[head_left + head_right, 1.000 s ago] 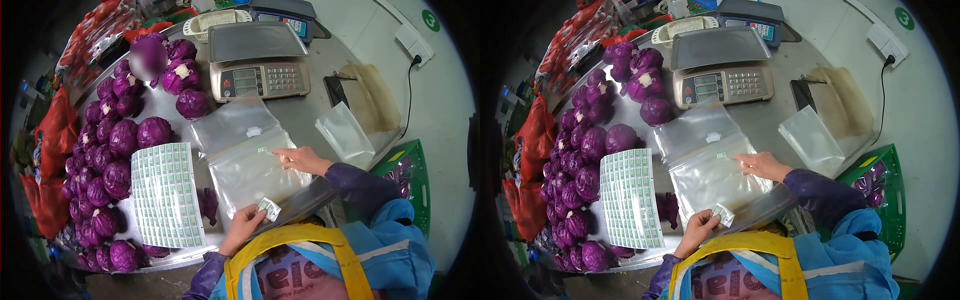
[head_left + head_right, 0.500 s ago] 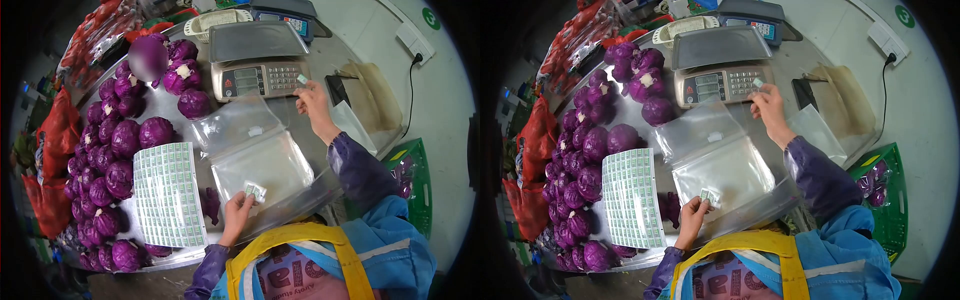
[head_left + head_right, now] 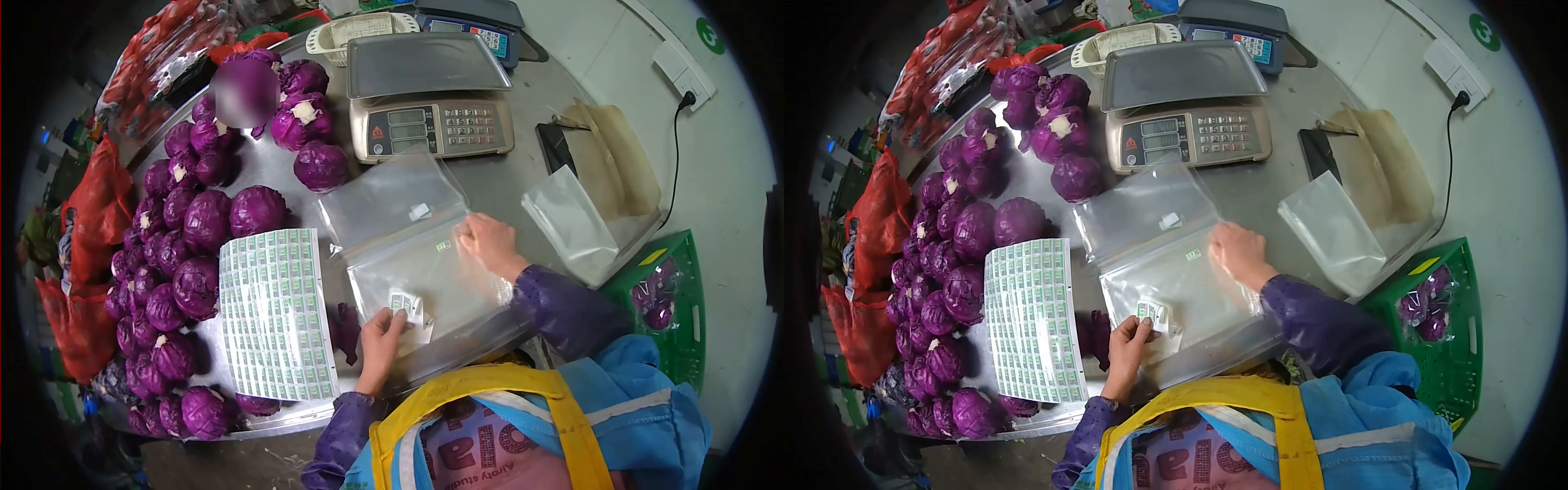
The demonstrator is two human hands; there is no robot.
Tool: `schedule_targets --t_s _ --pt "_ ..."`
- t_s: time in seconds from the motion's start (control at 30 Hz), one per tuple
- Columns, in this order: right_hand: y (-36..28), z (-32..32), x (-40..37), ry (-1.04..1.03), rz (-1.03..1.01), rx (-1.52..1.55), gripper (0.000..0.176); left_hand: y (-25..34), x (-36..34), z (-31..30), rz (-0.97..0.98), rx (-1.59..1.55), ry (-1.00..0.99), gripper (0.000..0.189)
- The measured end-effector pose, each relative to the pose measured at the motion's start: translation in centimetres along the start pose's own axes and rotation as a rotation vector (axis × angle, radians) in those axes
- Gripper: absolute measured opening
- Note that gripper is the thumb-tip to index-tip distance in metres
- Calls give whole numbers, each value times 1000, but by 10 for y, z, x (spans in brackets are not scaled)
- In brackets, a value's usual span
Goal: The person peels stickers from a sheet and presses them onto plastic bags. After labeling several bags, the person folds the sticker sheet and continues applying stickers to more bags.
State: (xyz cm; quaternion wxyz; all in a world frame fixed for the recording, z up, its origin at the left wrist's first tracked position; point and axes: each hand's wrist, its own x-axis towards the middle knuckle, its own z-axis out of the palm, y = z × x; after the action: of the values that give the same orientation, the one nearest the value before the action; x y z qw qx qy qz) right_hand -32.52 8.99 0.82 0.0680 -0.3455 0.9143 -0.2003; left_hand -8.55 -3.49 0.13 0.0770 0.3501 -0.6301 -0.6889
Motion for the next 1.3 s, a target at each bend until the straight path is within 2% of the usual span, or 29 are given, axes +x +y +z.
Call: schedule_targets --t_s 0.03,0.1,0.13,0.2,0.3,0.43,0.5,0.53,0.63,0.7,0.77,0.83,0.87,0.93,0.97,1.03,1.1,1.17,1.2,1.27,1.3 --pt "2 -12 -2 2 -2 -2 26 1 0 0 2 -2 0 24" --pt "7 -40 -9 -191 -102 170 27 0 1 1 -21 -2 8 24" --pt "12 -45 -16 -195 -99 167 27 2 0 1 -25 -6 6 24" --pt "19 -48 -32 -224 -487 87 28 6 -1 1 -15 -18 -14 24" --pt "25 -41 -30 -316 -378 90 23 5 0 1 -40 -61 -30 24" --pt "32 -17 -20 -226 -343 127 18 3 -4 -3 -65 -132 -39 22" --pt "37 -24 -8 -386 -335 205 12 9 -10 -5 -125 -222 -60 20" --pt "36 -26 -4 -385 -335 202 12 14 -14 -7 -124 -223 -61 20" --pt "33 -29 6 -464 -245 273 16 35 -31 -15 -96 -312 -296 16" --pt "33 -26 21 -503 -150 392 19 40 -32 -14 -91 -258 -305 17" --pt "34 -25 44 -345 -93 605 22 39 -29 -10 -95 -203 -293 20" --pt "10 -58 65 -161 289 829 20 40 -25 -4 -85 -214 -241 20" --pt "8 -65 71 -161 287 831 20 40 -24 -2 -75 -224 -189 21" --pt "-1 -76 81 179 281 1030 13 42 -21 -1 -49 -193 -157 21" --pt "-8 -76 74 171 276 1033 13 43 -21 -1 -29 -166 -125 21" --pt "-39 -73 35 -91 -35 924 12 45 -20 1 -14 -176 -88 21" --pt "-64 -64 -6 -388 -204 807 13 47 -18 5 4 -202 -48 21" --pt "-87 -61 -37 -459 -219 604 15 54 -19 10 1 -192 -30 21" --pt "-89 -55 -43 -464 -218 609 15 56 -20 11 3 -176 -24 21" --pt "-89 -43 -50 -351 -326 588 17 53 -20 9 -48 -131 -54 16" --pt "-88 -41 -50 -339 -305 647 18 53 -21 10 128 82 41 14"
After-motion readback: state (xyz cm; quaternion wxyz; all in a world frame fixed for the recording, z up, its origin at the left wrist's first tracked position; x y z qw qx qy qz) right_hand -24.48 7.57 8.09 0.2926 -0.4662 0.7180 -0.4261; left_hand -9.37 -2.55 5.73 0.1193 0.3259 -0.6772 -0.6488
